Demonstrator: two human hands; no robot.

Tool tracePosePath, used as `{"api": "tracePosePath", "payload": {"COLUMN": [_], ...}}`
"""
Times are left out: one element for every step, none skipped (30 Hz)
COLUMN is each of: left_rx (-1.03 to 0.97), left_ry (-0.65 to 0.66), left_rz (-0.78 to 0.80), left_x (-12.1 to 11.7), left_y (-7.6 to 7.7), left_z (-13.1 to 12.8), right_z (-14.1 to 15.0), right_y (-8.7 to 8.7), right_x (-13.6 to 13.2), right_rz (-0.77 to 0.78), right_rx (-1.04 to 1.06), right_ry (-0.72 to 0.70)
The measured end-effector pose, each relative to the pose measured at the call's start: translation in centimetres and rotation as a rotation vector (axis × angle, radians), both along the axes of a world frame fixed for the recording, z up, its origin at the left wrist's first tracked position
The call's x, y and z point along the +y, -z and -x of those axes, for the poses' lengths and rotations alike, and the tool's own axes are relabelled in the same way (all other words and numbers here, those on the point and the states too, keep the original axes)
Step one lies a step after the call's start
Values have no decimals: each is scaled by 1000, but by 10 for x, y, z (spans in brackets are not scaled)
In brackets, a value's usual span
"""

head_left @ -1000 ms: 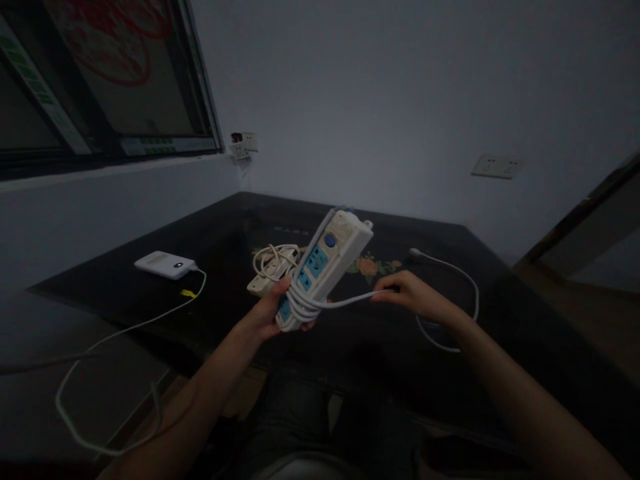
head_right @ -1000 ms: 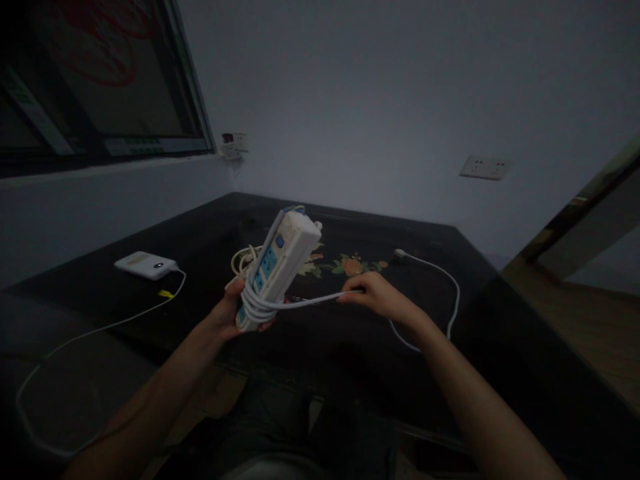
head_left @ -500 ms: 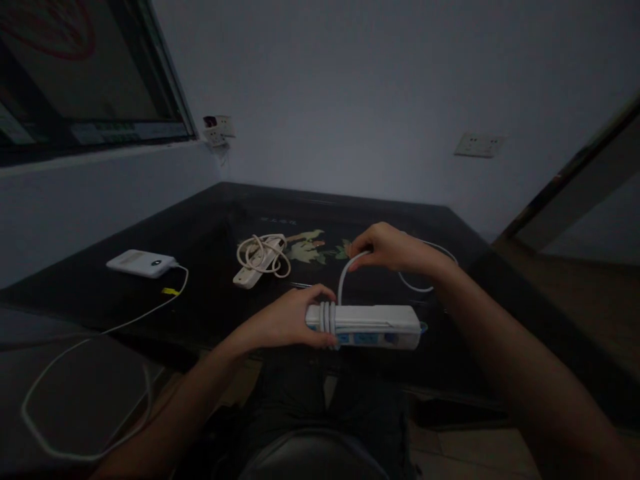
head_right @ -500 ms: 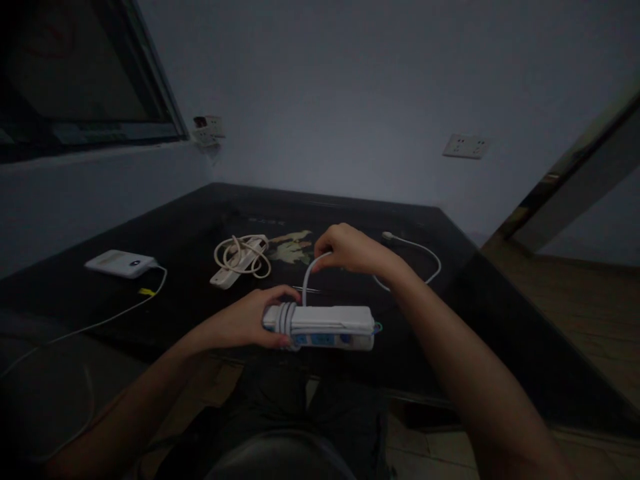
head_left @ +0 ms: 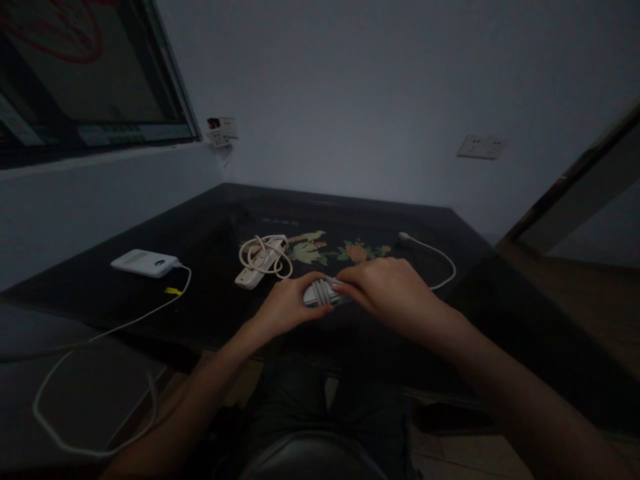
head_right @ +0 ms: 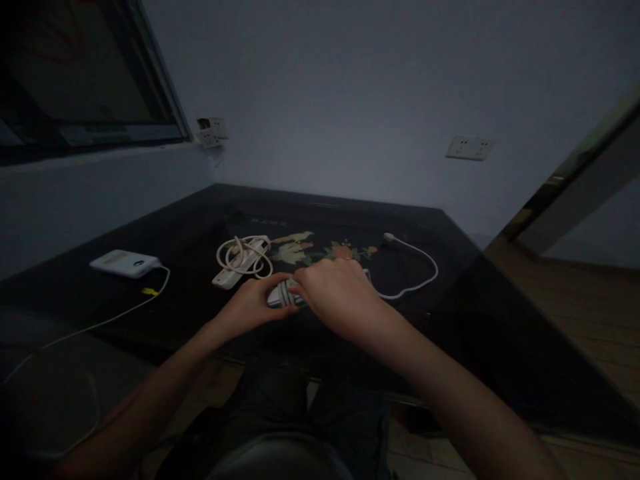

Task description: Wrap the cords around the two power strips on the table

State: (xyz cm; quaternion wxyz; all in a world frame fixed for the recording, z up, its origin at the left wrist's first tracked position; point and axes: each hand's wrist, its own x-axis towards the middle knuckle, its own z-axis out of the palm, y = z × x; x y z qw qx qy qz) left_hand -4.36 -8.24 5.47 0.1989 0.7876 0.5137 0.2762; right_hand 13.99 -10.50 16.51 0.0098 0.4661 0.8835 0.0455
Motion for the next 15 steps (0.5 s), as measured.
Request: {"api": "tracePosePath", "payload": {"left_rx": [-14, -27, -50, -87, -139, -209, -296, -396, -503, -612, -722, -831, -933, -1023, -1097], "left_ry": [-45, -85, -116, -138, -149, -150, -146, -139, -133, -125, -118, -111, -99, -85, -68], "left_rz": [-24, -44, -63, -77, -86, -85, -72, -48, -12, 35, 88, 141, 194, 245, 293], "left_x": [2, 5, 8, 11, 14, 16, 18, 20, 21, 22, 22, 21, 21, 20, 19], "left_y": [1, 3, 4, 5, 5, 6, 7, 7, 8, 9, 10, 12, 13, 14, 16], "left_z": [2, 4, 5, 7, 9, 11, 12, 12, 13, 12, 11, 10, 8, 7, 5], "right_z": [0, -1, -2, -3, -4, -5, -6, -8, -9, -10, -12, -14, -16, -18, -21], "right_y": [4, 9, 15, 22, 30, 38, 46, 54, 62, 69, 75, 80, 84, 87, 89], "right_x": [-2, -3, -4, -4, -4, -4, -3, -3, -2, -1, 0, 1, 2, 3, 4], "right_rz": [26, 50, 73, 96, 122, 152, 187, 223, 263, 306, 350, 392, 428, 455, 473], "right_rx": [8, 29, 62, 103, 149, 205, 268, 338, 406, 466, 514, 550, 574, 587, 589], "right_ry": [16, 31, 42, 50, 54, 54, 52, 53, 59, 70, 81, 87, 85, 73, 53]}}
